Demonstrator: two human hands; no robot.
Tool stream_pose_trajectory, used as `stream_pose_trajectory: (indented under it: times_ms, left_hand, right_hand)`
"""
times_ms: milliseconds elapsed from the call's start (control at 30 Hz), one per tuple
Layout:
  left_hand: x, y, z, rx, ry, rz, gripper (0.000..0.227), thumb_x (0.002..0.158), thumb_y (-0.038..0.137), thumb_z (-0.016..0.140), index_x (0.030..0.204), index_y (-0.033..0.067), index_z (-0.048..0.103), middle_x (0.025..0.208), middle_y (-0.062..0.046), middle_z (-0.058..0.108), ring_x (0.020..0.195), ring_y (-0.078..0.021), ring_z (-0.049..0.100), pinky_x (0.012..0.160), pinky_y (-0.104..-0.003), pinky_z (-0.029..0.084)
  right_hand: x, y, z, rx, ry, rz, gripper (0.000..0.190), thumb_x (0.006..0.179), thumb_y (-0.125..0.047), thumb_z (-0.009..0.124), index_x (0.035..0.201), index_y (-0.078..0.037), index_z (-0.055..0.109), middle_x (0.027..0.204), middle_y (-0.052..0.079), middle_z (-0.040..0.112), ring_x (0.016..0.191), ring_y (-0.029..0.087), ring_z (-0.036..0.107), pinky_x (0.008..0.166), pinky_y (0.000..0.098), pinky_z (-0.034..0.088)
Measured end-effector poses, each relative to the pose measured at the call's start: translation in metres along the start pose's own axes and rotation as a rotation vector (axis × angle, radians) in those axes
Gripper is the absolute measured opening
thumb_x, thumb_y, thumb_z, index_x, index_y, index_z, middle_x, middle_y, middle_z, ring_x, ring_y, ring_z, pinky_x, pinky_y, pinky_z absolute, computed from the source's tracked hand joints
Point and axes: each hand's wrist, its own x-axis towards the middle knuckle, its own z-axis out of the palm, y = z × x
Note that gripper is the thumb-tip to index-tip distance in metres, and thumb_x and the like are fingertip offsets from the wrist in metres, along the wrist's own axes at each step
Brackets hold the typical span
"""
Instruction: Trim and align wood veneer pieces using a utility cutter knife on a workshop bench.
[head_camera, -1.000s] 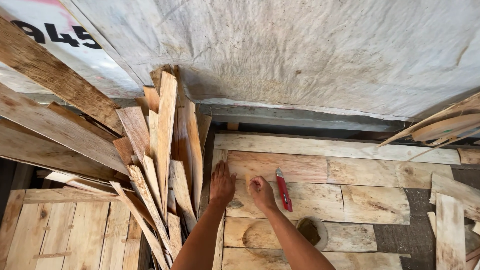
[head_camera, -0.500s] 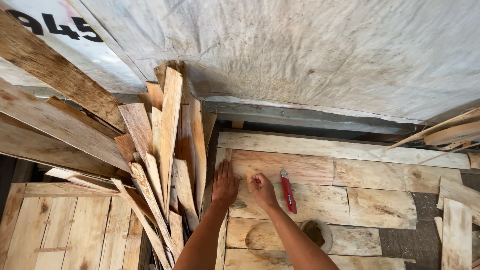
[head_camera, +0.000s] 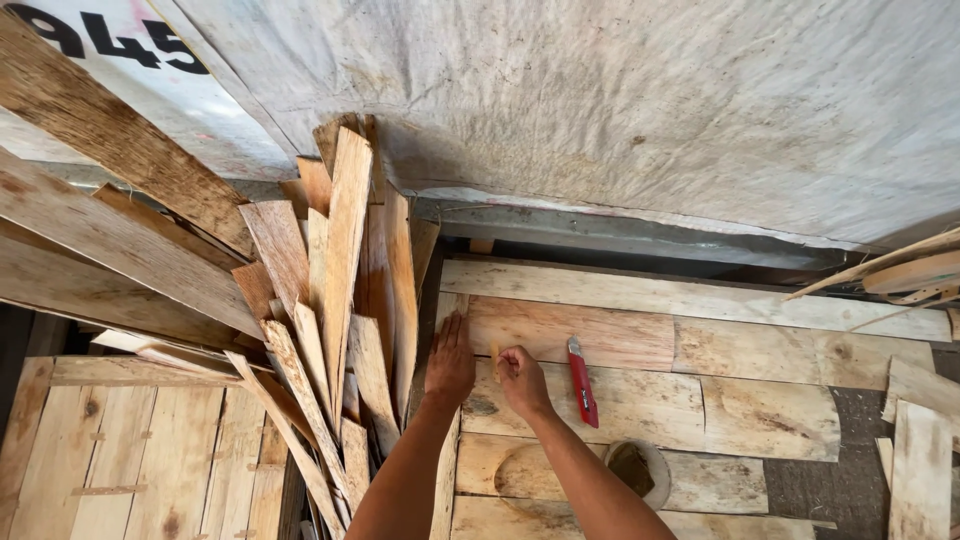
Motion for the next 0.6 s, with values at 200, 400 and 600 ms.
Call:
stream_pose_trajectory:
  times_ms: [200,400,600]
  left_hand:
    - [-0.002,-0.002,-0.004,-0.004,0.056,0.033,0.07,0.098,0.02,0.052,0.159,0.0028,0.021,0.169,-0.013,0.02,0.156,-0.0272,0.018,0.126,-0.042,0.016]
    - [-0.001,-0.006,-0.016,-0.026,0.053,0.075,0.074,0.094,0.022,0.059,0.156,0.0004,0.025,0.165,-0.017,0.026,0.153,-0.0289,0.024,0.125,-0.042,0.02]
    - [0.002,-0.005,-0.027,-0.048,0.056,0.101,0.074,0.088,0.025,0.067,0.151,0.0005,0.036,0.162,-0.018,0.031,0.149,-0.0327,0.031,0.123,-0.041,0.026]
  right_hand:
    - [0.008,-0.021,0.0,-0.03,0.005,0.011,0.014,0.097,-0.017,0.065,0.101,-0.004,0.067,0.084,0.005,0.073,0.074,0.013,0.067,0.07,0.0303,0.054]
    - [0.042,-0.048,0.009,-0.13,-0.014,0.023,0.016,0.097,-0.018,0.066,0.103,-0.003,0.069,0.086,0.009,0.074,0.076,0.016,0.069,0.071,0.0332,0.056]
    - [0.085,-0.048,0.03,-0.17,-0.024,-0.117,0.017,0.096,-0.017,0.068,0.107,-0.004,0.072,0.093,0.011,0.077,0.08,0.02,0.071,0.074,0.0363,0.057]
